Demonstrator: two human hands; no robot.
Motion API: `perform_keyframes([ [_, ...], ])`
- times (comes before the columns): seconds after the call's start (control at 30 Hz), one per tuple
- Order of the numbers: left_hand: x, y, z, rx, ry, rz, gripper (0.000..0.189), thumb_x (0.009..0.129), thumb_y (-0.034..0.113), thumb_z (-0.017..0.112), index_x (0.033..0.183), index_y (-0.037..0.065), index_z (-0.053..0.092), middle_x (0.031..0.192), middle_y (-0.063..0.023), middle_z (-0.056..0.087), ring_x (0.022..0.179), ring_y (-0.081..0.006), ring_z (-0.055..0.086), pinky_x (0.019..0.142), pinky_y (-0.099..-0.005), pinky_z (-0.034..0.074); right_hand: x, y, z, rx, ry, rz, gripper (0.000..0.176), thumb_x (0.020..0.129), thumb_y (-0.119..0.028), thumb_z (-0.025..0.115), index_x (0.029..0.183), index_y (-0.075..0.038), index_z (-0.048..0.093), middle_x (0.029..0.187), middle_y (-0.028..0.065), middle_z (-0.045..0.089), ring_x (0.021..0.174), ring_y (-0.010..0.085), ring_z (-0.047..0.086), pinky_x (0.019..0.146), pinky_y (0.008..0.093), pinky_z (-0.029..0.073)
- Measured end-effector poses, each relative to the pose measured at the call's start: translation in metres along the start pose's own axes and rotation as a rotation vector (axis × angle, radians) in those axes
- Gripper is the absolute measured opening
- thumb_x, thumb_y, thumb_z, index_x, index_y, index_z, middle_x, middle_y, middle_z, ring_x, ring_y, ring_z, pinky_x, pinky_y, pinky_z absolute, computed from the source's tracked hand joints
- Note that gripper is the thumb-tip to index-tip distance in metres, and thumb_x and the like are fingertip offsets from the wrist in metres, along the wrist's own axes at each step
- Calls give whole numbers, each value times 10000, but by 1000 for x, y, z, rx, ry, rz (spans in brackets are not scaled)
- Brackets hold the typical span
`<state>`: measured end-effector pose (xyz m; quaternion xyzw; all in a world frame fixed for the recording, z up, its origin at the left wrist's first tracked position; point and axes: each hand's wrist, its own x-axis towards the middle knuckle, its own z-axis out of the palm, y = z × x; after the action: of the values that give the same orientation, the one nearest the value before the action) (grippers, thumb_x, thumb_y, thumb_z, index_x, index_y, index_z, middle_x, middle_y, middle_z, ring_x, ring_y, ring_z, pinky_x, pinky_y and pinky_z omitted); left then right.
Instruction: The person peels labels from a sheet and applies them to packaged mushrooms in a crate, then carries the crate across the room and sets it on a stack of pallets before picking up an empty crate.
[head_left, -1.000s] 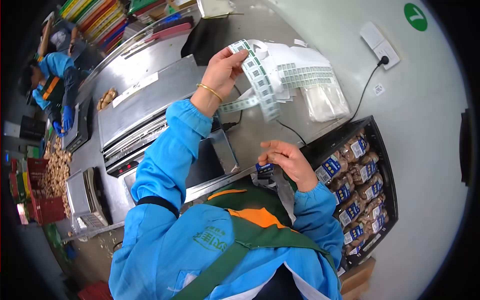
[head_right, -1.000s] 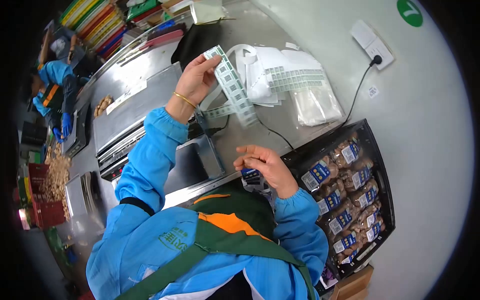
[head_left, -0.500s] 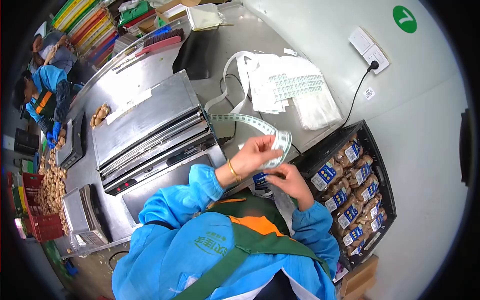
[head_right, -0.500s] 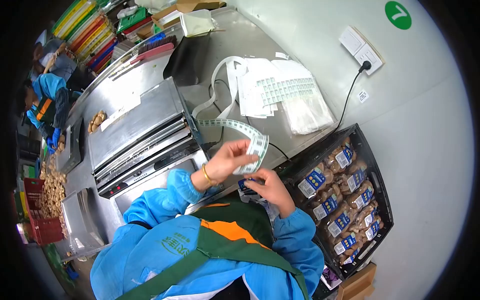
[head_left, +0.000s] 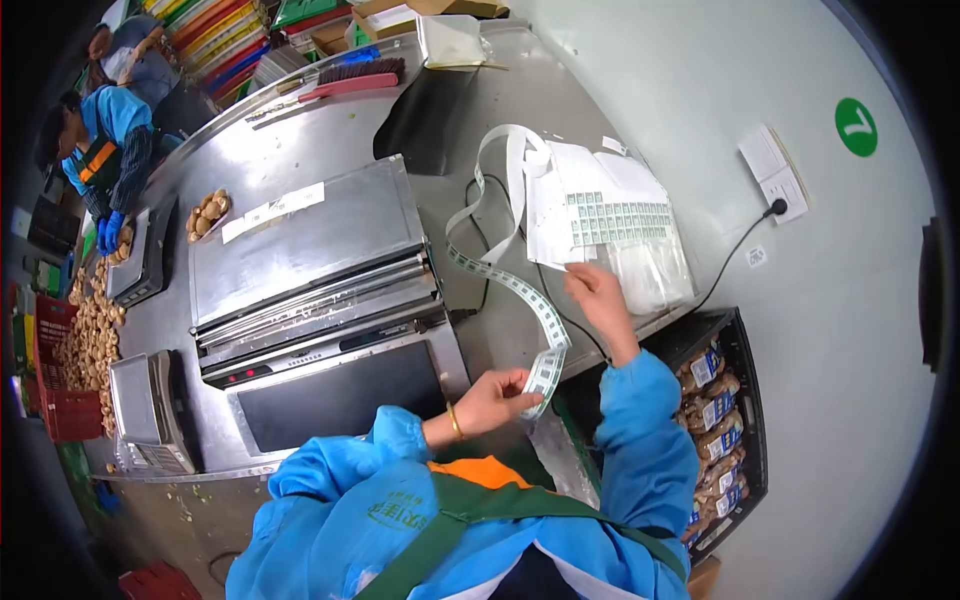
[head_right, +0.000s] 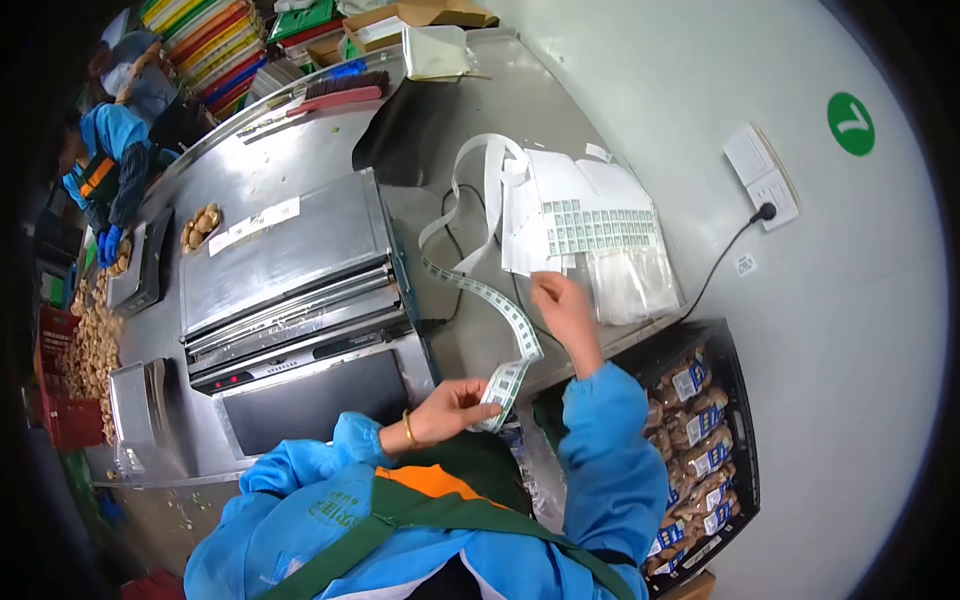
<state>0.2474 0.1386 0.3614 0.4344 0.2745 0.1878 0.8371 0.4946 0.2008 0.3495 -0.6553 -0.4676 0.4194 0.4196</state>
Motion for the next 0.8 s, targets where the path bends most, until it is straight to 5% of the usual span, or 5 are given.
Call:
perform_keyframes([
  [0.27,-15,25,-23,-148,-7,-56,226,894,71,607,1109,10,570,967,4,613,870,-61,545,784,-227,447,222,12,43,-335,247,-46,370,864,-321,584,905,37,666,675,116,675,622,221,668,614,331,519],
  [0.37,-9,42,-29,-167,-10,-85,245,897,73,604,1129,8,564,1004,-8,621,923,-67,549,823,-234,441,275,20,50,-382,370,449,459,850,-398,576,731,37,660,617,105,664,653,251,679,664,376,528],
  [0.53,10,58,-35,-135,81,-95,253,899,92,608,1133,2,571,971,-14,632,902,-69,557,810,-230,446,316,67,63,-479,406,401,404,811,-345,612,729,50,642,623,123,652,556,210,650,551,317,532],
  [0.6,26,63,-37,107,129,-28,297,885,90,622,1164,2,570,952,-9,637,869,-67,566,782,-226,456,297,51,63,-741,592,100,226,776,-251,618,870,-49,658,811,120,679,765,298,658,709,413,511],
  [0.8,76,85,-33,821,655,525,717,781,236,727,1308,-101,378,1307,-282,446,1218,-377,456,999,-398,377,186,-45,27,-475,537,-370,160,716,-70,658,851,-76,571,785,75,591,672,275,600,605,397,469],
])
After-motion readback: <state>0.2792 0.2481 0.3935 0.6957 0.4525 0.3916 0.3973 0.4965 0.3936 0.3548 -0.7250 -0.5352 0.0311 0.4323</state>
